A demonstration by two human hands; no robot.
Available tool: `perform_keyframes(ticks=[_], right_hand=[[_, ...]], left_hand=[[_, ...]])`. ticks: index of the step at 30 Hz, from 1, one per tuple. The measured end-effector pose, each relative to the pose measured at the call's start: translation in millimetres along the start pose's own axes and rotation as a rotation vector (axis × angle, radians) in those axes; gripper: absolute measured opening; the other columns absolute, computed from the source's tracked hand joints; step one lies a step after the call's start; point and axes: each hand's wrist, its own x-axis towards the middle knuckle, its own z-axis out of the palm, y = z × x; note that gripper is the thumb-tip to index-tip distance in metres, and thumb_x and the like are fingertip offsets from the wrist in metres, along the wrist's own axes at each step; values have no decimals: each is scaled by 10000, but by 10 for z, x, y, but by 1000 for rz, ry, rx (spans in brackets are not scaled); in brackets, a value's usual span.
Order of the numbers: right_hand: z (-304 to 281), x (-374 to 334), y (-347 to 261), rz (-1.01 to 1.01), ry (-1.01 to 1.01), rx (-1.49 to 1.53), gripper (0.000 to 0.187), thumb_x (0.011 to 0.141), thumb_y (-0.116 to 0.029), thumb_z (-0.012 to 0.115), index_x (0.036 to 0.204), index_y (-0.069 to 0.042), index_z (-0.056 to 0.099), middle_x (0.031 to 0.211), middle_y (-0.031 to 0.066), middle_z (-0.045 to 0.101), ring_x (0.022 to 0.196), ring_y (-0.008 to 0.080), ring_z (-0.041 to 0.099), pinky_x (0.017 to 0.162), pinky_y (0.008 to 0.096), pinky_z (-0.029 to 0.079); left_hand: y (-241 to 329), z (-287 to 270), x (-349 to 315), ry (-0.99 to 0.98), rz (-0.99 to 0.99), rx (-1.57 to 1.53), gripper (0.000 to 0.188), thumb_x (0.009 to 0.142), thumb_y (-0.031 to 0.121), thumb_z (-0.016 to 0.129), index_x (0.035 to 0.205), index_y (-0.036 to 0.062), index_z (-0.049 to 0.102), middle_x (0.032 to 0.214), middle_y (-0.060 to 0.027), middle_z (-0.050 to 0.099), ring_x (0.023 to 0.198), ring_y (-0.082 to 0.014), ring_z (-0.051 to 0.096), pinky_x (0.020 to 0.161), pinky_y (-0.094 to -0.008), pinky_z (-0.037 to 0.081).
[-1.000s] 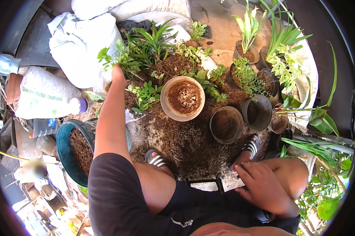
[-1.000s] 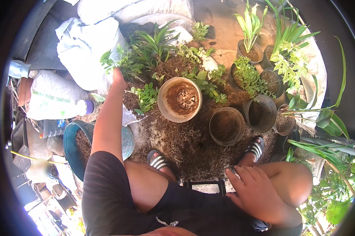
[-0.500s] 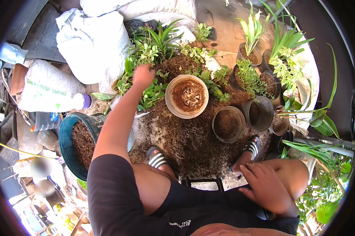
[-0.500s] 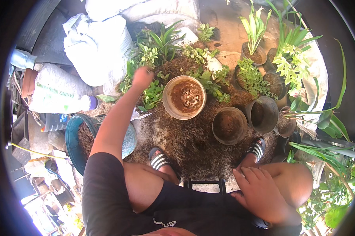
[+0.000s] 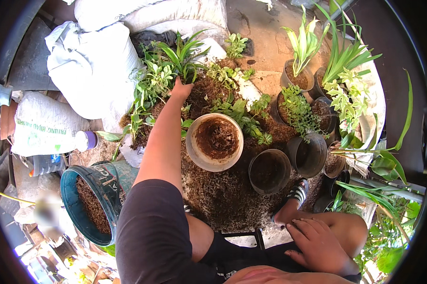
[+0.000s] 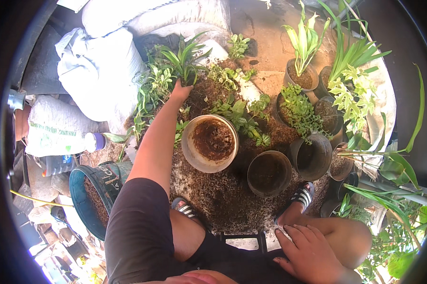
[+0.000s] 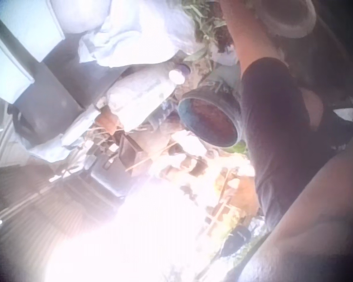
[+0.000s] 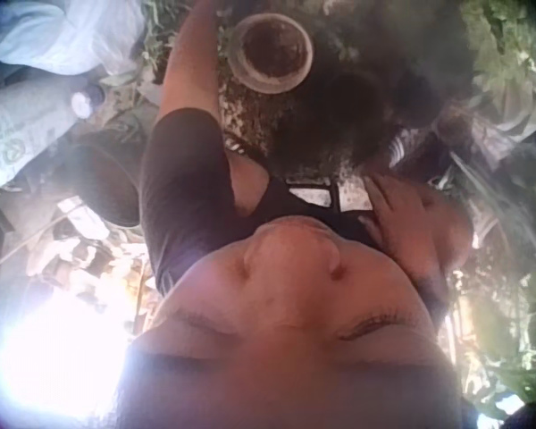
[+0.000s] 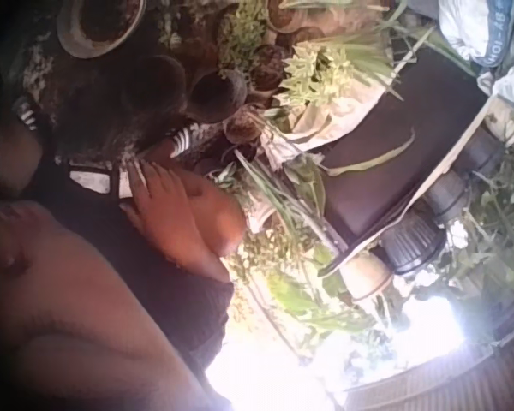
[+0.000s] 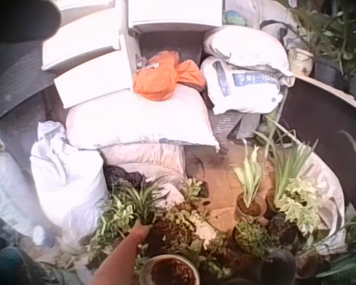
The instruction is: The person sits on the ground and repots a small plant by hand. They place the plant into a pot, add soil from a bucket, and pat the soil down around the base of the plant.
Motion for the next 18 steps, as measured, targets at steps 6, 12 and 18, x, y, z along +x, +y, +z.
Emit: perform_keyframes(ticks=[6,12,18], right_hand=[[-30,63,67,-4,-41,61,670,831,-371,777,1379,-48,565,1345,171,585,1239,367,563,1075,512,445],[-147,-51,92,-59,2,42,664,838,-369,773,1373,-37,564,1345,175,583,1222,366,571,1064,516,454],[-38,-277,112,-178,119,31,662,872,-392,739,1402,-47,541,1330,170,587,1208,344,579,1043,486,457]], left_hand=[[351,175,-88,168,-181,68,1036,868,447,729,1628,49,147,1414,-223,604,1323,-437,544,1212,-598,179],[617,83,-300,46,39,-277,530,869,283,763,1251,-43,596,1120,-178,705,1068,-327,665,1021,-525,386],[1169,-461,-937,-343,101,-550,360,860,96,760,1181,-19,643,1043,-138,698,946,-237,667,829,-387,540]])
